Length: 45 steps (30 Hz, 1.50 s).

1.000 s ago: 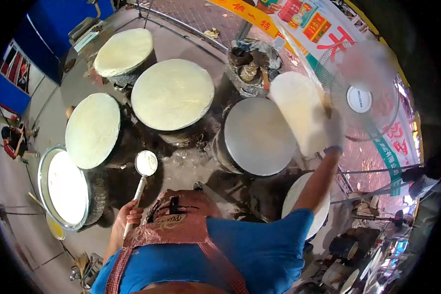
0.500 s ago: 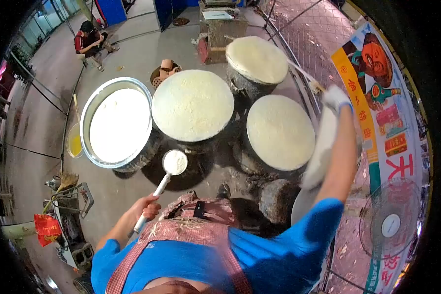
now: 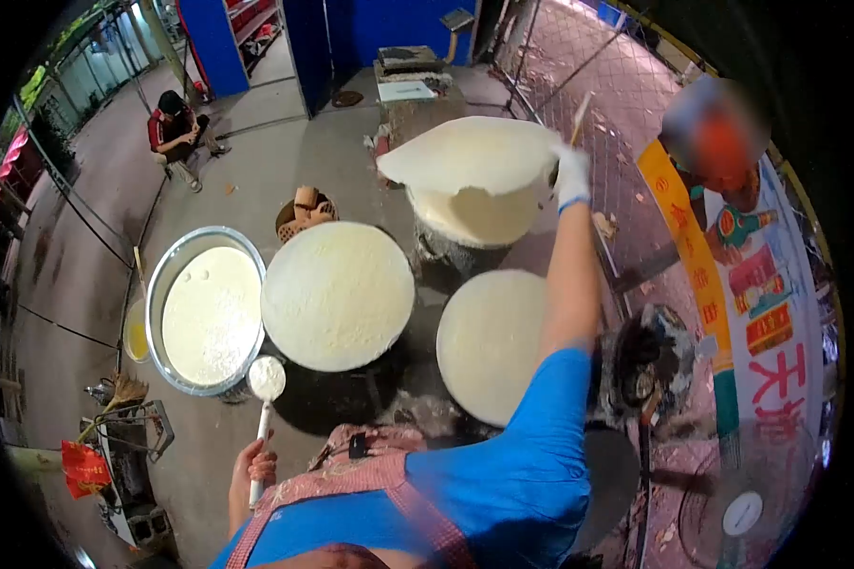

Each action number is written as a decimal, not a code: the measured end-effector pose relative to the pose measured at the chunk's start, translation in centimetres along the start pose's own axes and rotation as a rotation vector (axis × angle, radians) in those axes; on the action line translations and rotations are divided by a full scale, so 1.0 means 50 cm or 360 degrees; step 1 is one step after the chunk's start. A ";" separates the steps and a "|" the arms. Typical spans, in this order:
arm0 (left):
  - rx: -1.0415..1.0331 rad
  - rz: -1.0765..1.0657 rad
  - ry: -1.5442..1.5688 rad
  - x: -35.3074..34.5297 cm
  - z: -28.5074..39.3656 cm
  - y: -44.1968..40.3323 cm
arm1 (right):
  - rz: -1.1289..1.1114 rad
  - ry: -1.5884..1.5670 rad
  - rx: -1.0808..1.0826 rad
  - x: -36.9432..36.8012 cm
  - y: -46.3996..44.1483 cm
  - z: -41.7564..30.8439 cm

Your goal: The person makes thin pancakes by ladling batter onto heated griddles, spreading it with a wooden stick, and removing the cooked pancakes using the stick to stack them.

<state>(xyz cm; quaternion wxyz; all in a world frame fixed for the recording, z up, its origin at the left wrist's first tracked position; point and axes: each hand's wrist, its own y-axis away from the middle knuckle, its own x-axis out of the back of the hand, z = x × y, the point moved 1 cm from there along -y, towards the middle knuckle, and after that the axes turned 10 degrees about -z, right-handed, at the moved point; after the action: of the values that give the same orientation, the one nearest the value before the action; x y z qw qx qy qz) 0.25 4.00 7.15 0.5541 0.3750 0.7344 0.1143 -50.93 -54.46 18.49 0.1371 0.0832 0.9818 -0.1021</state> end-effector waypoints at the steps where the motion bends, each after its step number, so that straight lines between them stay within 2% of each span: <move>1: -0.0059 -0.0007 0.0015 -0.007 -0.010 -0.002 | 0.0056 0.0136 -0.0211 0.008 0.028 0.029; 2: -0.0119 -0.0014 0.0030 -0.014 -0.020 -0.004 | 0.0105 -0.0052 -0.0319 0.010 0.046 0.078; 3: -0.0195 -0.0009 0.0021 -0.022 -0.032 -0.006 | 0.0050 -0.0215 -0.0272 0.017 0.054 0.143; 4: -0.0275 -0.0009 0.0008 -0.028 -0.038 -0.010 | 0.0188 -0.0287 -0.0243 0.024 0.053 0.214; 5: -0.0243 -0.0098 0.0067 -0.022 -0.039 -0.010 | 0.0264 -0.0345 -0.0062 0.056 0.024 0.332; 7: -0.0308 -0.0107 0.0088 -0.060 -0.070 -0.011 | 0.0561 -0.0014 -0.0185 0.053 0.064 0.398; 9: -0.0284 -0.0180 0.0122 -0.076 -0.081 -0.014 | 0.0688 -0.0006 -0.0507 0.068 0.076 0.459; 12: -0.0396 -0.0100 0.0095 -0.074 -0.077 -0.012 | 0.0689 0.0317 -0.0611 0.104 0.074 0.501; 13: -0.0326 -0.0148 0.0135 -0.061 -0.062 -0.012 | 0.0698 0.0872 -0.0692 0.138 0.061 0.524; 14: -0.0418 -0.0069 0.0100 -0.067 -0.066 -0.012 | 0.0676 0.1439 -0.0744 0.175 0.042 0.546; 16: -0.0547 0.0029 0.0098 -0.084 -0.075 -0.015 | 0.0701 0.1968 -0.0701 0.221 0.057 0.543; 17: -0.0645 0.0048 -0.0052 -0.070 -0.067 -0.009 | 0.0587 0.2043 -0.0664 0.149 0.114 0.458; 18: -0.0668 -0.0142 -0.0123 -0.057 -0.053 -0.009 | 0.0461 0.2115 -0.0607 0.073 0.165 0.357; 19: -0.0667 -0.0099 -0.0180 -0.054 -0.041 -0.006 | 0.0287 0.2122 -0.0470 0.030 0.181 0.340; 20: -0.0671 -0.0111 0.0028 -0.065 -0.034 -0.002 | 0.0114 0.2124 -0.0347 -0.005 0.201 0.345; 22: -0.0481 -0.0489 0.0099 0.002 0.043 0.010 | -0.0356 0.1971 0.0002 -0.089 0.241 0.399; 24: -0.0566 -0.0781 0.0084 0.028 0.107 0.026 | -0.0975 0.1334 -0.0171 -0.243 0.312 0.423; 25: -0.0597 -0.0784 -0.0062 0.039 0.149 0.038 | -0.1044 0.1468 -0.0644 -0.332 0.359 0.420; 26: -0.0767 -0.0645 -0.0353 0.045 0.190 0.052 | -0.1384 0.1650 -0.0148 -0.434 0.434 0.361; 27: -0.0873 -0.0595 -0.0491 0.033 0.230 0.068 | -0.1581 0.2052 0.0025 -0.510 0.476 0.359; 28: -0.0926 -0.0489 -0.0578 0.056 0.294 0.078 | -0.1806 0.1967 0.0053 -0.579 0.522 0.364; 29: -0.0936 -0.0443 -0.0706 0.051 0.347 0.090 | -0.1952 0.1840 0.0236 -0.625 0.558 0.408; 30: -0.0937 -0.0322 -0.0808 0.057 0.408 0.094 | -0.2127 0.2146 0.0038 -0.734 0.643 0.317; 31: -0.0925 -0.0198 -0.0914 0.075 0.475 0.085 | -0.2271 0.2303 0.0093 -0.783 0.692 0.355; 32: -0.0899 -0.0076 -0.1021 0.099 0.550 0.073 | -0.2249 0.2526 0.0191 -0.838 0.769 0.372; 34: -0.0735 0.0503 -0.1078 0.195 0.720 0.008 | -0.2440 0.2714 0.0546 -0.882 0.882 0.458; 35: -0.0613 0.0598 -0.1392 0.256 0.796 -0.025 | -0.2415 0.2692 0.0375 -0.910 0.909 0.417; 36: -0.0547 0.0856 -0.1459 0.191 0.783 -0.013 | -0.2397 0.2673 0.0230 -0.947 0.922 0.340; 37: -0.0555 0.0833 -0.1757 0.220 0.811 -0.028 | -0.2381 0.2640 0.0082 -0.971 0.939 0.297; 38: -0.0570 0.0801 -0.2076 0.242 0.838 -0.042 | -0.2292 0.2642 -0.0097 -0.952 0.964 0.330; 40: -0.0671 0.0729 -0.2150 0.185 0.801 -0.013 | -0.2077 0.2625 -0.0396 -0.863 1.003 0.429; 42: -0.0419 0.0653 -0.1498 0.112 0.772 0.017 | -0.2122 0.2561 -0.0540 -0.860 1.088 0.431; 44: -0.0237 0.0542 -0.0814 0.063 0.733 0.051 | -0.1993 0.2438 -0.0666 -0.822 1.154 0.404; 45: -0.0157 0.0409 -0.0669 0.024 0.710 0.096 | -0.1881 0.2360 -0.0612 -0.795 1.188 0.383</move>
<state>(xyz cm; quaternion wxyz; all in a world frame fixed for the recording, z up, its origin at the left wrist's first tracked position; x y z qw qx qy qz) 34.08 -0.62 -3.70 0.6932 0.4534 0.5428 0.1389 2.96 -6.79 1.28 -0.5795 -0.4045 0.7022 0.0862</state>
